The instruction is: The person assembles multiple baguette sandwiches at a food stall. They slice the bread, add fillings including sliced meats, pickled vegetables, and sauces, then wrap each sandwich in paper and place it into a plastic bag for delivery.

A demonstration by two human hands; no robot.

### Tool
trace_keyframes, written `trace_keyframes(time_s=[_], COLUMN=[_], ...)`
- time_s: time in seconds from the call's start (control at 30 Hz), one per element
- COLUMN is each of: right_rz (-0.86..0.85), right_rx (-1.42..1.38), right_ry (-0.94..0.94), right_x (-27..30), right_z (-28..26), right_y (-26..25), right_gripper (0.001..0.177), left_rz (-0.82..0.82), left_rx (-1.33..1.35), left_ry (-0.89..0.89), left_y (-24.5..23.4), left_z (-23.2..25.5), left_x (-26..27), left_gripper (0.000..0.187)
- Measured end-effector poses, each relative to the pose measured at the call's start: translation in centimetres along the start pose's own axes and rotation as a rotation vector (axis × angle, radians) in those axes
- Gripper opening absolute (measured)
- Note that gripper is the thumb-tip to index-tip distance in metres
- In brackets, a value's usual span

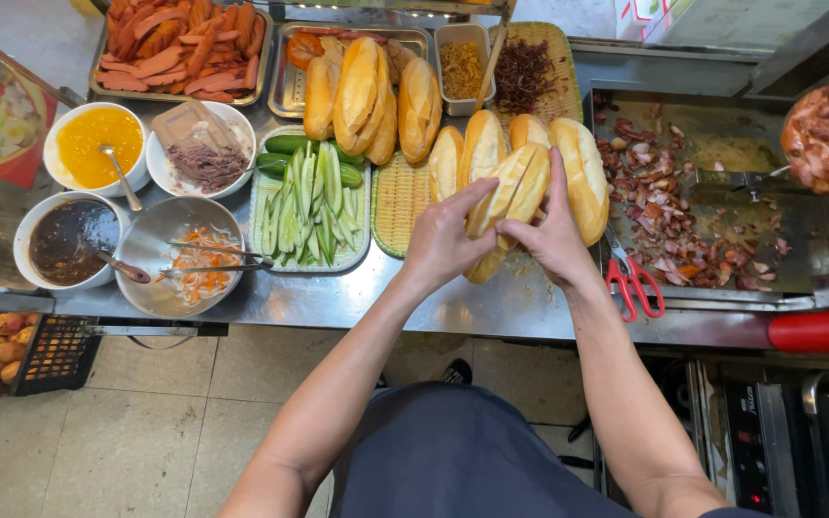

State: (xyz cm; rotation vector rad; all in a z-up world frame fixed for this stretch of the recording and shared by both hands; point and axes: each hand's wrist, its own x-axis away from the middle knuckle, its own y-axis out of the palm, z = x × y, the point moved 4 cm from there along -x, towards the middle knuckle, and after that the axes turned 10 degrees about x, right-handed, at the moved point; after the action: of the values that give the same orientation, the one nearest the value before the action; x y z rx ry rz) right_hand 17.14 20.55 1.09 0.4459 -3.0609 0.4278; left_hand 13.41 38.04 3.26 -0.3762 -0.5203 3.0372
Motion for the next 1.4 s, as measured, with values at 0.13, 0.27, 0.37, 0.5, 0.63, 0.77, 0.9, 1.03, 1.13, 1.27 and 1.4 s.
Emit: trace_keyframes(time_s=[0.13,0.27,0.37,0.5,0.63,0.77,0.9,1.03,1.13,1.27,1.4], right_rz=[-0.012,-0.081,-0.119,-0.132,-0.052,0.034,0.11,0.094,0.107,0.108,0.038], right_rx=[0.007,-0.243,-0.384,-0.511,-0.307,-0.143,0.077,0.222,0.368,0.462,0.354], right_ry=[-0.106,0.063,0.046,0.113,0.218,-0.091,-0.181,-0.259,-0.098,-0.215,-0.221], right_x=[-0.2,0.2,0.6,1.0,0.5,-0.1,0.0,0.1,0.4,0.4,0.0], right_z=[-0.6,-0.5,-1.1,-1.3,-0.8,-1.2,-0.6,-1.1,-0.9,-2.1,-2.5], right_y=[-0.7,-1.2,-1.5,-1.8,-1.1,-0.4,-1.1,-1.1,-1.3,-1.8,-3.3], right_gripper=[0.112,0.111,0.11,0.11,0.109,0.096,0.062,0.038,0.051,0.087,0.095], left_rz=[-0.09,-0.022,-0.114,-0.156,0.038,-0.124,-0.116,-0.096,-0.081,-0.033,-0.033], left_rx=[-0.022,0.22,0.402,0.613,-0.181,0.079,0.057,-0.029,-0.128,-0.054,0.081], left_ry=[-0.273,0.074,-0.139,-0.175,0.54,-0.06,-0.063,-0.02,-0.06,-0.076,-0.095], left_y=[-0.5,-2.4,-3.4,-3.5,-2.3,0.0,1.0,1.7,2.7,3.4,2.9], left_z=[-0.7,0.8,-0.4,-2.0,-0.8,-2.4,-0.4,1.2,1.8,2.8,2.8], left_x=[-0.6,-0.9,-0.6,-0.1,0.4,0.2,0.7,0.6,0.5,0.2,-0.4], left_gripper=[0.063,0.061,0.066,0.063,0.054,0.048,0.065,0.071,0.067,0.07,0.073])
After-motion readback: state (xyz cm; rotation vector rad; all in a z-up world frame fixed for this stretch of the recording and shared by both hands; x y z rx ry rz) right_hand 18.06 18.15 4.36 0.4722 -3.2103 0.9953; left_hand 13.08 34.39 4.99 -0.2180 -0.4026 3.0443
